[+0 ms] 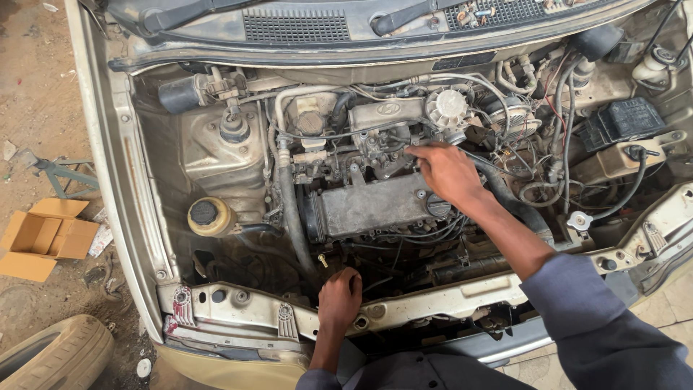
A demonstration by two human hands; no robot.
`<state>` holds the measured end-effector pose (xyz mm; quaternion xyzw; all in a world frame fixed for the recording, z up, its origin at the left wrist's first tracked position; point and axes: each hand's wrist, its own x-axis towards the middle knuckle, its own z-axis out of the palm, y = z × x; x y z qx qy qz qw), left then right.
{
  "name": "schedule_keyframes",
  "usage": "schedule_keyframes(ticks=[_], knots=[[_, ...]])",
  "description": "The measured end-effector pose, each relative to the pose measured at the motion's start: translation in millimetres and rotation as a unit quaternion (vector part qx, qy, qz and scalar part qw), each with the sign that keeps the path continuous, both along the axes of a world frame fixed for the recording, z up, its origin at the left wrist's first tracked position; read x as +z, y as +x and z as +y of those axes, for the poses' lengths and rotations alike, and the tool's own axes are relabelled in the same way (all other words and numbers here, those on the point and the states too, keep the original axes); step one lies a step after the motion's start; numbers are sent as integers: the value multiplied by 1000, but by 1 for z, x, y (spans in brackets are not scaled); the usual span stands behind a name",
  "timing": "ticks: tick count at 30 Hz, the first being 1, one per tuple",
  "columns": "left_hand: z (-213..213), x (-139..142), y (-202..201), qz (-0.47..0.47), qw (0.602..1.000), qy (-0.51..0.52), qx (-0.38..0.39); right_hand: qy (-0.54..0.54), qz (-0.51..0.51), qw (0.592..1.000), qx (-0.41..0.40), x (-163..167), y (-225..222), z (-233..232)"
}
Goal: The person works on a car engine with the hood open, using a wrench to tighten bolts on the engine block. They manipulate hoses and wires around the engine, occasionally adjusting their grip and position to reach different components.
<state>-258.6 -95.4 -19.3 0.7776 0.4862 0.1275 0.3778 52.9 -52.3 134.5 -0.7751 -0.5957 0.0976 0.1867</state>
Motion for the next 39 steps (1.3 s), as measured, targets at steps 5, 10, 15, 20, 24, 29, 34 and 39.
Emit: schedule_keyframes(ticks=[5,10,15,20,24,29,34,39], knots=[[-1,0,-1,-6,1000,-2,6,-11,-14,1000,22,-6,2,1],[0,1,0,5,1000,-8,5,-41,53,998,-15,-14,-4,-3],[0,1,0,0,1000,-6,3,101,-24,994,19,-14,1,-3],[-1,1,-1,8,1000,-10,1,33,-69,997,-29,-1,1,-3],[-1,1,-1,9,1000,-15,3,-26,-56,997,-53,5,-3,-6],[-1,0,0,17,1000,-12,0,11,8,1000,-3,4,2,-6],[-2,0,-1,14,1000,-12,2,33,30,999,20,-2,1,-6],[-3,0,-2,17,1000,-18,-1,121,30,991,57,3,-8,-8]])
